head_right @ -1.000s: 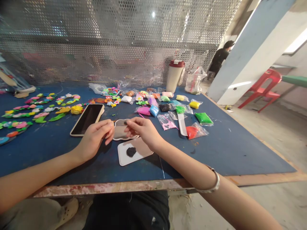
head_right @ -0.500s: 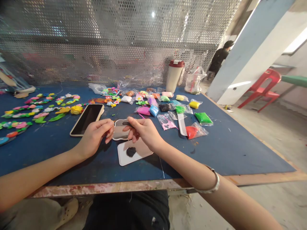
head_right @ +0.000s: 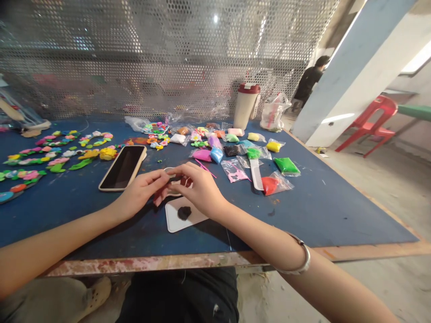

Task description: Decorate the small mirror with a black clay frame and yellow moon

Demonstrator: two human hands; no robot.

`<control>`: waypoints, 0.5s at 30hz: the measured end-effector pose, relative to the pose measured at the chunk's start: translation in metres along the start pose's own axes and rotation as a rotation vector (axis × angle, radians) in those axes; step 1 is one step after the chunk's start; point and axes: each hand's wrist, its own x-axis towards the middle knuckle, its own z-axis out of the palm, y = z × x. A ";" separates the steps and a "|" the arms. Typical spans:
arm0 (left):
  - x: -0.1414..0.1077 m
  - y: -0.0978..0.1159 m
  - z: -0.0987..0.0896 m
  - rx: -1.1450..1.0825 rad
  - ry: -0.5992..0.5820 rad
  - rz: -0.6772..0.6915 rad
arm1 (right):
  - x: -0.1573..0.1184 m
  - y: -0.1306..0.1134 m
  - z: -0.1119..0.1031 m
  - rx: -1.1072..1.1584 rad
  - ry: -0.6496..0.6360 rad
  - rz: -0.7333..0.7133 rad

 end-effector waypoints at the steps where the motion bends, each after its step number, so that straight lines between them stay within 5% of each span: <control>1: 0.000 0.001 -0.001 -0.002 0.014 0.007 | 0.000 0.000 0.000 -0.001 0.007 0.000; 10: -0.002 0.002 0.000 0.040 0.185 0.060 | -0.002 0.000 -0.001 0.147 0.065 0.085; 15: -0.006 0.002 0.000 0.157 0.290 0.213 | -0.003 -0.003 -0.001 0.139 0.084 0.116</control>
